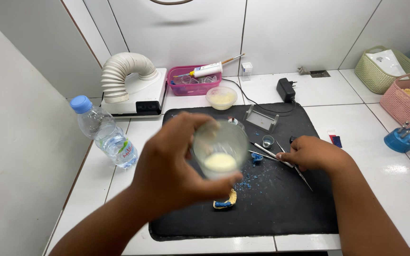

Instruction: The person holds a dental cast in the left hand and uses a metal spatula to apply blue wax to the inner surface. The person repeatedly heats the spatula tip over a small flame and smooths the wax along the cast. The cast is rotated to access different areas, and excess wax is scraped off onto the work surface.

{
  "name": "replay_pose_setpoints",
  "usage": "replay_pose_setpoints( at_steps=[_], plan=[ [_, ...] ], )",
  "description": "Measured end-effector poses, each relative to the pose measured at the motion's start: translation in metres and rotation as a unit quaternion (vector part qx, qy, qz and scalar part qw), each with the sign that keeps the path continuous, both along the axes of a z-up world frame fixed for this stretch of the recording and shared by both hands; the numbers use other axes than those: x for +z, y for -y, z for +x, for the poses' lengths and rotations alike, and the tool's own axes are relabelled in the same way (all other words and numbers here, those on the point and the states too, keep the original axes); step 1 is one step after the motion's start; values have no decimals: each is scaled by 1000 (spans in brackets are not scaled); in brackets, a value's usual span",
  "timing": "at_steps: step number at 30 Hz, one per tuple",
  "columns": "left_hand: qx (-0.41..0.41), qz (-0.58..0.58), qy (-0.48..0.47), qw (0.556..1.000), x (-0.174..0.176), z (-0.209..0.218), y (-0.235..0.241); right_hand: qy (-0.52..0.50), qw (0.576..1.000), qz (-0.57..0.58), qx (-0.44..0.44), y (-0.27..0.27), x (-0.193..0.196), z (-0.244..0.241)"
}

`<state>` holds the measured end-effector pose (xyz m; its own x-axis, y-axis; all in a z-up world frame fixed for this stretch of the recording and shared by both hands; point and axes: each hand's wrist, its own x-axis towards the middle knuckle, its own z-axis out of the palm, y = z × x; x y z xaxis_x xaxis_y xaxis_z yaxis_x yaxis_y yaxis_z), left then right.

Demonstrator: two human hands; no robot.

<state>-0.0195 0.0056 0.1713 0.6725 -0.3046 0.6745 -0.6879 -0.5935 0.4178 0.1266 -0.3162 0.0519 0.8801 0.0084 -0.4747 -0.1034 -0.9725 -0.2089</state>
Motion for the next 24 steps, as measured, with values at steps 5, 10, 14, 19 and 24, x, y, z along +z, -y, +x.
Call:
replay_pose_setpoints(
  at_steps=[5,10,14,19,24],
  plan=[
    [189,-46,-158,968,-19,96,-19,-3,1000,-4,2,0,1,-1],
    [316,-65,-110,940,-54,185,-41,1,1000,-4,7,0,2,-1],
    [393,-30,-157,906,-80,228,-54,3,1000,-6,16,-1,5,-2],
    [425,6,-169,889,-107,247,-57,-2,1000,-3,9,-3,9,-6],
    [421,40,-187,886,-120,254,-57,-10,1000,-2,2,-5,12,-9]
  ],
)
